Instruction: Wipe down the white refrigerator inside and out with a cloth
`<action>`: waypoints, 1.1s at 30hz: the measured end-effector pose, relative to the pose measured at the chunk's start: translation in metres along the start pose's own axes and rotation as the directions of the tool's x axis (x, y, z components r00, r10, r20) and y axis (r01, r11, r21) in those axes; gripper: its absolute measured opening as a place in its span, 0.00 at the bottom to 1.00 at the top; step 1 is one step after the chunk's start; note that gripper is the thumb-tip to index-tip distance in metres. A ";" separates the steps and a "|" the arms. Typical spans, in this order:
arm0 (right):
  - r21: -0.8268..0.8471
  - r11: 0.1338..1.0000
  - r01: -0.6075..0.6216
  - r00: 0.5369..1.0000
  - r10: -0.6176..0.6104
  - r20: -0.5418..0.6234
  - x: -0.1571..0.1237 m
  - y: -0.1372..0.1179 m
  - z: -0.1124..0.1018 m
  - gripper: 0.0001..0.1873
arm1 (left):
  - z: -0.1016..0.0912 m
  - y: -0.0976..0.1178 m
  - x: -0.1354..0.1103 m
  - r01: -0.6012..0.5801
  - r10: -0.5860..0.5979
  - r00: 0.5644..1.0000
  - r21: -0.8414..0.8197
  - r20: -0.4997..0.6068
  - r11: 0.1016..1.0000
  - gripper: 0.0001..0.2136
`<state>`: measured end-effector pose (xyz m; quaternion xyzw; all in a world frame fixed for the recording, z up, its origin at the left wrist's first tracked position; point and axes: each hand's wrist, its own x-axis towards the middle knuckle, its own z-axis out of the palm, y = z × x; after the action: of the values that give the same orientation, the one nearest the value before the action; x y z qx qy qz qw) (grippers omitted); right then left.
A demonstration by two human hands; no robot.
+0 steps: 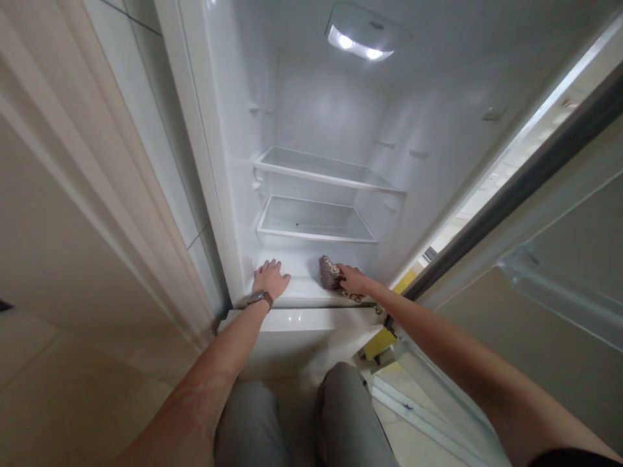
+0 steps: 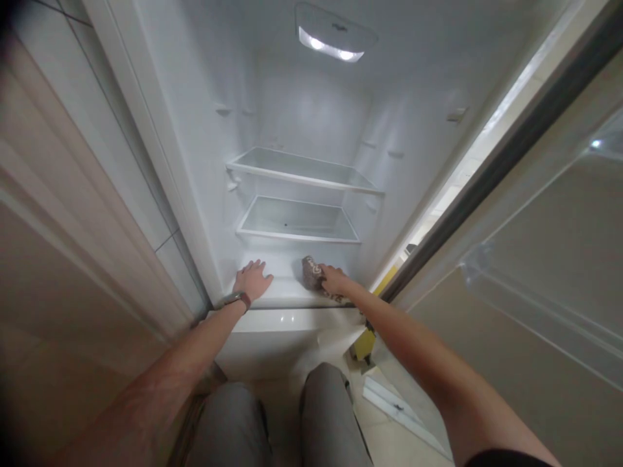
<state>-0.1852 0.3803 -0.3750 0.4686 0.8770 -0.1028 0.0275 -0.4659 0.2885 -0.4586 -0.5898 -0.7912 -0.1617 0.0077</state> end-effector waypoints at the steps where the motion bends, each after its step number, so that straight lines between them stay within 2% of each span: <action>1: 0.033 0.999 0.002 1.000 -0.001 -0.026 0.002 -0.007 0.010 0.35 | 0.000 0.000 0.000 0.000 0.000 1.000 0.000 -0.003 1.000 0.27; 5: 0.200 0.980 -0.004 0.993 0.027 -0.111 0.022 -0.040 0.035 0.32 | -0.003 0.002 -0.002 0.013 -0.013 1.000 -0.003 -0.005 1.000 0.28; 8: 0.338 0.941 -0.016 0.989 0.064 -0.132 0.044 -0.057 0.041 0.27 | -0.003 0.002 -0.002 0.013 -0.013 1.000 -0.008 -0.002 1.000 0.27; 11: 0.384 0.920 -0.075 0.979 0.142 -0.150 0.058 -0.059 0.044 0.25 | -0.002 0.001 -0.001 0.014 -0.014 1.000 -0.020 0.005 1.000 0.27; 15: 0.294 0.939 -0.178 0.940 0.250 -0.231 0.050 -0.040 0.042 0.26 | -0.001 0.001 -0.001 0.035 -0.035 0.999 -0.041 0.018 0.999 0.28; 17: 0.232 0.952 -0.201 0.930 0.260 -0.261 0.040 -0.027 0.040 0.24 | -0.001 0.002 -0.001 0.044 -0.042 0.999 -0.056 0.029 0.997 0.28; 21: 0.119 0.970 -0.212 0.937 0.236 -0.256 0.020 -0.012 0.043 0.22 | -0.003 0.003 -0.002 0.047 -0.045 0.998 -0.067 0.037 0.997 0.29; 27: 0.023 0.978 -0.207 0.951 0.206 -0.231 0.007 -0.011 0.063 0.22 | -0.003 0.003 -0.003 0.046 -0.045 0.999 -0.048 0.029 0.998 0.29; 30: -0.002 0.978 -0.209 0.950 0.202 -0.240 0.006 -0.012 0.066 0.27 | -0.002 0.003 -0.003 0.061 -0.059 0.998 -0.046 0.036 0.997 0.29; 33: -0.013 0.977 -0.213 0.951 0.204 -0.233 0.006 -0.011 0.066 0.25 | -0.002 0.003 -0.003 0.062 -0.060 0.997 -0.041 0.045 0.997 0.29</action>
<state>-0.2005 0.3660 -0.4384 0.5666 0.8217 -0.0275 -0.0549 -0.4625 0.2861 -0.4564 -0.5686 -0.8053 -0.1658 -0.0269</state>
